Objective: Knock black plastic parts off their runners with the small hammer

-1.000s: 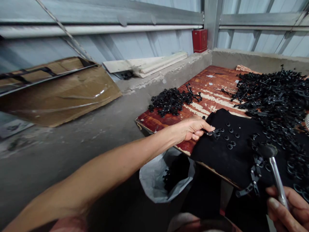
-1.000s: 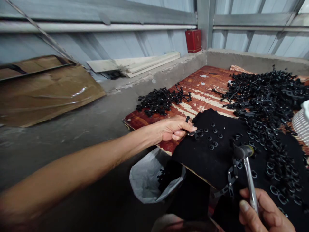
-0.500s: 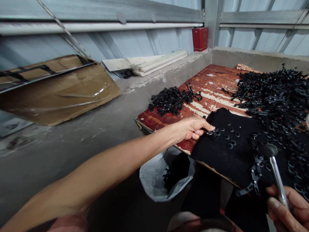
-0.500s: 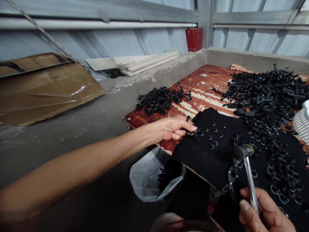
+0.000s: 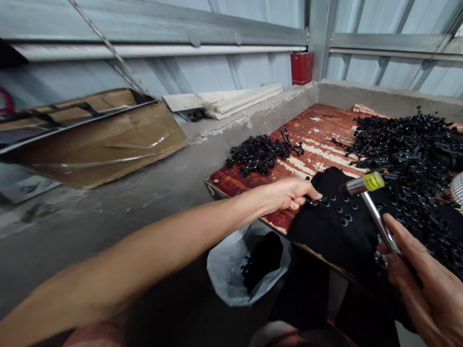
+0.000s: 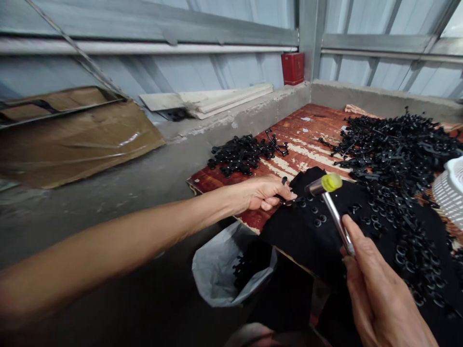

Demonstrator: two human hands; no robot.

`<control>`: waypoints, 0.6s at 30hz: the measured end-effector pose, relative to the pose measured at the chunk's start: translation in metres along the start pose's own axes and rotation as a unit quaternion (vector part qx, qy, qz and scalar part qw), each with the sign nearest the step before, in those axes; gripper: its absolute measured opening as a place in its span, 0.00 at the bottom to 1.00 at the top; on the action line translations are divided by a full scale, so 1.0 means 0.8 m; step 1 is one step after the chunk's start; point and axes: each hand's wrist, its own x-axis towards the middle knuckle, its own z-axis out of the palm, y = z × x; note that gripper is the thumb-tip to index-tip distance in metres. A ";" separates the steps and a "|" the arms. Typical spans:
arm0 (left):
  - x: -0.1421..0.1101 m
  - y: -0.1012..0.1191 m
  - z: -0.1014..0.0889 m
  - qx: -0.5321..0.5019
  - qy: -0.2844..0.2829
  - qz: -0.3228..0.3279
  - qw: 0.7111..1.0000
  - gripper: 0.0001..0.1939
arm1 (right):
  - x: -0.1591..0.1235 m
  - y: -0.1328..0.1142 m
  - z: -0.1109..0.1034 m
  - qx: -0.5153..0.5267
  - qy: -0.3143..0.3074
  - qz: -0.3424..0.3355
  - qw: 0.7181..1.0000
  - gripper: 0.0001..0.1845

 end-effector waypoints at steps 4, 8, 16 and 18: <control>0.001 -0.001 0.000 0.000 -0.006 0.002 1.000 0.14 | 0.020 -0.006 0.012 -0.206 -0.021 -0.159 0.965 0.33; -0.001 0.000 0.002 -0.005 -0.001 -0.001 1.000 0.14 | 0.026 -0.005 0.017 -0.281 -0.071 -0.144 0.946 0.35; -0.009 -0.002 0.007 -0.044 -0.010 -0.005 0.999 0.13 | 0.025 -0.007 0.016 -0.306 -0.085 -0.145 0.937 0.34; -0.011 -0.002 0.007 -0.058 -0.019 -0.005 0.998 0.13 | 0.026 -0.006 0.016 -0.310 -0.080 -0.156 0.934 0.34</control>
